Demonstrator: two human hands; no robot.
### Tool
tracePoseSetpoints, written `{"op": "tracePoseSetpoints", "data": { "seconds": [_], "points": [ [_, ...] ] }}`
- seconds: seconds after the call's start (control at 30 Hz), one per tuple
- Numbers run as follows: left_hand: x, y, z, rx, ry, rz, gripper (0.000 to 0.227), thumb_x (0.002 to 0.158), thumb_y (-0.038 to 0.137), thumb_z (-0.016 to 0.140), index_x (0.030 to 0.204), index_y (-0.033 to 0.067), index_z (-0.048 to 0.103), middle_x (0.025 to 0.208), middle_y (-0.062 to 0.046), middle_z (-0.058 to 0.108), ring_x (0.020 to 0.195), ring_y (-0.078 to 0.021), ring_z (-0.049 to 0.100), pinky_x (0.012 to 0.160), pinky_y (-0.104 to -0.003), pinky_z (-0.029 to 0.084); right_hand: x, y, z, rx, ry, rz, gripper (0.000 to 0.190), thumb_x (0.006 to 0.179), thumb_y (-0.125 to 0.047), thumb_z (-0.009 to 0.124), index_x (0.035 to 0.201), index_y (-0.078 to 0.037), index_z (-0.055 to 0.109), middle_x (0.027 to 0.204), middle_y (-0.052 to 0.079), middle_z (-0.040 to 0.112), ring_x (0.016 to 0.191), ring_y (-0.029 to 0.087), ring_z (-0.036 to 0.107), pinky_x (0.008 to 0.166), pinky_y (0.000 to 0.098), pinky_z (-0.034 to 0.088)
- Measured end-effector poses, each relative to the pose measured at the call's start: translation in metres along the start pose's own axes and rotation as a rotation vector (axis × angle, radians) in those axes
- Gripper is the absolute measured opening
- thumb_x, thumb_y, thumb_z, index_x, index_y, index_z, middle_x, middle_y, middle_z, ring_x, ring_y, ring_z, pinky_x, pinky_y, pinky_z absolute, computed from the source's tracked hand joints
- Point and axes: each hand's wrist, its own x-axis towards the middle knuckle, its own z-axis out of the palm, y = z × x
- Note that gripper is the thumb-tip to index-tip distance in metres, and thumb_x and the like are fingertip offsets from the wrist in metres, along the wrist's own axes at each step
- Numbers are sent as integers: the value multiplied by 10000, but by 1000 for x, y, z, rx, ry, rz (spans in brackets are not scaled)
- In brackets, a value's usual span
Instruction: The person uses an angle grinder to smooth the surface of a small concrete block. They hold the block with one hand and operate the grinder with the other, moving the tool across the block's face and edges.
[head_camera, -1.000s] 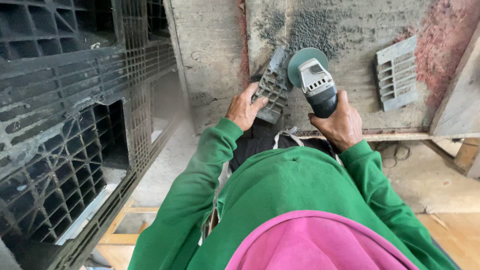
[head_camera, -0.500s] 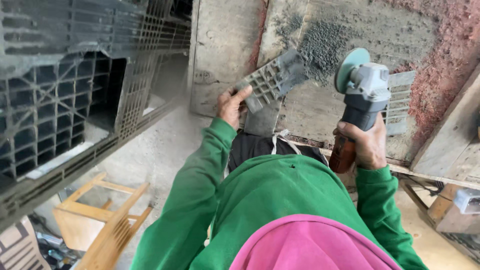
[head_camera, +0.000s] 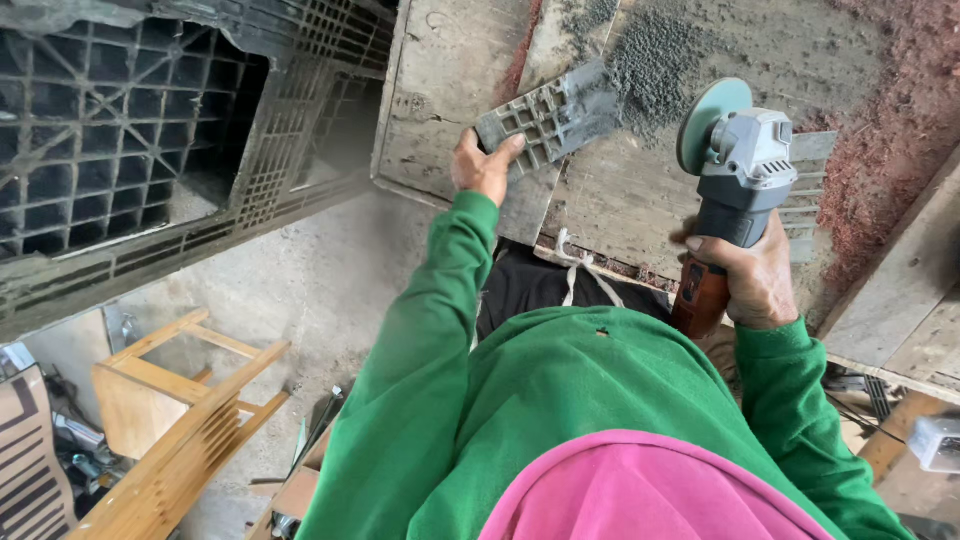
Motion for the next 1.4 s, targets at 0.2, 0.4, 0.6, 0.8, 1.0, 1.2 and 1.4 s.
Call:
{"op": "tracePoseSetpoints", "data": {
  "seconds": [0.2, 0.4, 0.6, 0.8, 1.0, 1.2, 1.4],
  "points": [
    [-6, -6, -40, -232, -242, 321, 421, 860, 165, 780, 1208, 7, 602, 1094, -107, 751, 972, -199, 715, 880, -349, 586, -5, 10, 5, -221, 34, -94, 532, 769, -72, 788, 1234, 7, 541, 981, 74, 643, 796, 162, 666, 724, 324, 581],
    [9, 5, -63, -81, -451, 324, 439, 931, 278, 774, 1256, 10, 648, 1096, -111, 761, 958, -205, 718, 843, -363, 597, -8, 21, 31, -414, 137, -143, 649, 703, -192, 844, 1257, 14, 575, 1071, 88, 660, 906, 155, 618, 822, 317, 540],
    [42, 13, -63, -232, -774, 9, 424, 863, 315, 789, 1168, 42, 678, 997, -97, 750, 791, -187, 746, 563, -370, 673, -7, 49, 85, -470, 291, -89, 723, 679, -270, 877, 1260, 24, 564, 1111, 106, 668, 987, 206, 623, 915, 353, 514],
    [55, 4, -61, 210, -637, 416, 421, 894, 387, 772, 1091, 17, 735, 907, -171, 779, 797, -289, 753, 740, -421, 576, -17, 78, 137, -534, 426, 81, 733, 686, -312, 870, 1251, 33, 554, 1113, 171, 685, 1014, 269, 658, 911, 398, 515],
    [59, 18, -61, 161, -650, 515, 393, 947, 363, 717, 1099, 3, 690, 959, -192, 761, 886, -327, 734, 798, -425, 559, -24, 88, 165, -569, 518, 81, 734, 689, -331, 890, 1227, 38, 552, 1125, 214, 673, 1021, 311, 659, 896, 430, 515],
    [56, 38, -44, 81, -590, 479, 341, 954, 293, 702, 1108, -7, 650, 947, -169, 761, 865, -303, 739, 806, -411, 566, -13, 69, 153, -523, 511, 127, 714, 681, -327, 852, 1216, 30, 543, 1060, 206, 688, 951, 305, 678, 847, 423, 540],
    [50, 41, -39, 11, -565, 464, 339, 943, 256, 687, 1150, -8, 644, 968, -162, 752, 877, -292, 726, 822, -398, 562, 0, 47, 134, -596, 441, 166, 696, 688, -325, 841, 1210, 30, 548, 1033, 229, 695, 914, 342, 697, 823, 452, 548]
  ]
}}
